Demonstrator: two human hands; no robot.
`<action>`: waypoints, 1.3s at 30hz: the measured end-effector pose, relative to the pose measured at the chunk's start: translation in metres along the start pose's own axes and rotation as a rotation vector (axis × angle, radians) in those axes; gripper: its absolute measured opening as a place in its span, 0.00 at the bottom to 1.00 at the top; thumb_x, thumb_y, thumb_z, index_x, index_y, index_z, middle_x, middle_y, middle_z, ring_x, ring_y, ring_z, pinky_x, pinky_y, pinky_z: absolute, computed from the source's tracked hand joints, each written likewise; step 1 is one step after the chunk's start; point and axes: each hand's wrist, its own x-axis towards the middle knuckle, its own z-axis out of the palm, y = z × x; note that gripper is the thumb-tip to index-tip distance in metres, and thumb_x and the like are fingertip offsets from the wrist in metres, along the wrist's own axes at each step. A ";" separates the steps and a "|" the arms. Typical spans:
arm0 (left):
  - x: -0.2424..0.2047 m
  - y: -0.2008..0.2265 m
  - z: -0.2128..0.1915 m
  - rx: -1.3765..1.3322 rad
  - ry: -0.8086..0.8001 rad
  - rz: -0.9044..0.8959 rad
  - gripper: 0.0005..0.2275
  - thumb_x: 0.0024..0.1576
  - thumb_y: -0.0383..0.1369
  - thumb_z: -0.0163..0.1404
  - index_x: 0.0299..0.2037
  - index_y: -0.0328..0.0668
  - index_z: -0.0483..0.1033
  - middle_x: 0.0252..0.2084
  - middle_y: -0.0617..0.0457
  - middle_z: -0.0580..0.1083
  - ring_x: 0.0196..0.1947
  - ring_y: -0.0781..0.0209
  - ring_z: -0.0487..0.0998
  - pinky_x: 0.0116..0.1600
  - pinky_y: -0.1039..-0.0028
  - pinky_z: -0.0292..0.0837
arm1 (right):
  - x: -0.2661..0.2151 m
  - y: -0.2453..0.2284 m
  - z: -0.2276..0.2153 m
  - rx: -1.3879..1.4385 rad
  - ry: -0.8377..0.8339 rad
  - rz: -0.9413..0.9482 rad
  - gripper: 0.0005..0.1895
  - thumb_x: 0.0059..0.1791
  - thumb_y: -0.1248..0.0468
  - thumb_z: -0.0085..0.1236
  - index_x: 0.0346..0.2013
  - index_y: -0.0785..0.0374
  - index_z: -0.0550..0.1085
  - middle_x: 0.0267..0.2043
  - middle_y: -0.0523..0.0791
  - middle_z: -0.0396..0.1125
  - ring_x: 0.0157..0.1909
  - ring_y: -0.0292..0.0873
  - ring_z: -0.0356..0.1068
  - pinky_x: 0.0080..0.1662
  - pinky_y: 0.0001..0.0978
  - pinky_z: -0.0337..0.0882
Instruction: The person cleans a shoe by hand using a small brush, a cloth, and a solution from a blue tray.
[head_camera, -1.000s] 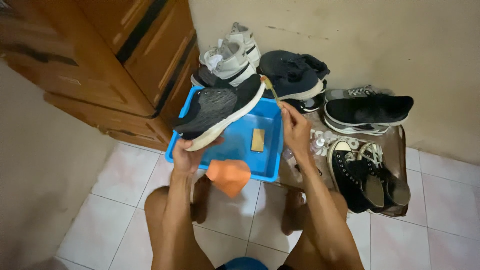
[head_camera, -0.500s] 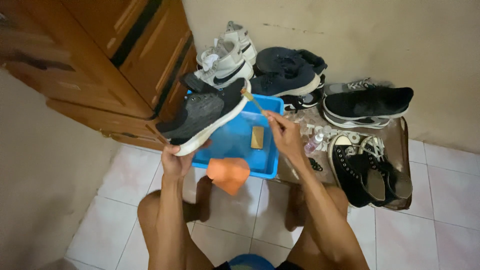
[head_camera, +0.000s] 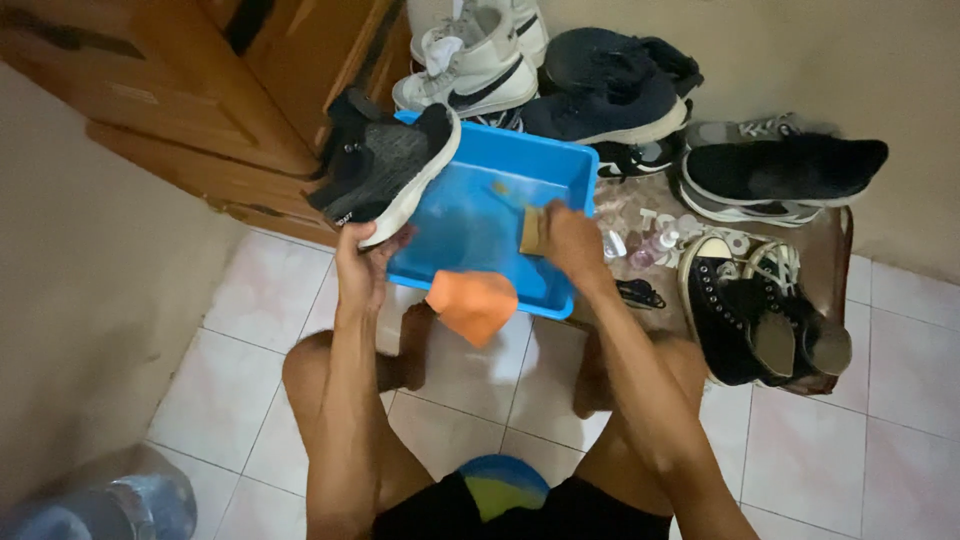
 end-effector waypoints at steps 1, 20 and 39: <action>0.000 0.000 -0.002 -0.002 0.002 0.003 0.23 0.42 0.39 0.55 0.48 0.38 0.80 0.47 0.42 0.81 0.46 0.48 0.84 0.58 0.59 0.78 | 0.004 0.004 0.021 -0.001 0.000 -0.003 0.16 0.53 0.55 0.45 0.41 0.63 0.74 0.30 0.61 0.73 0.37 0.67 0.77 0.38 0.61 0.75; 0.009 -0.007 0.003 -0.105 0.053 0.034 0.17 0.43 0.28 0.61 0.43 0.31 0.75 0.37 0.37 0.79 0.35 0.41 0.84 0.42 0.60 0.82 | -0.039 -0.068 0.001 0.360 -0.517 -0.022 0.33 0.51 0.41 0.43 0.21 0.68 0.73 0.22 0.56 0.67 0.31 0.60 0.71 0.37 0.50 0.67; -0.014 -0.022 0.038 -0.280 -0.137 -0.029 0.21 0.39 0.19 0.54 0.47 0.35 0.76 0.44 0.41 0.78 0.44 0.45 0.81 0.53 0.56 0.74 | -0.009 -0.024 -0.036 0.981 0.857 -0.046 0.44 0.46 0.62 0.79 0.62 0.78 0.56 0.59 0.64 0.63 0.64 0.62 0.65 0.65 0.56 0.65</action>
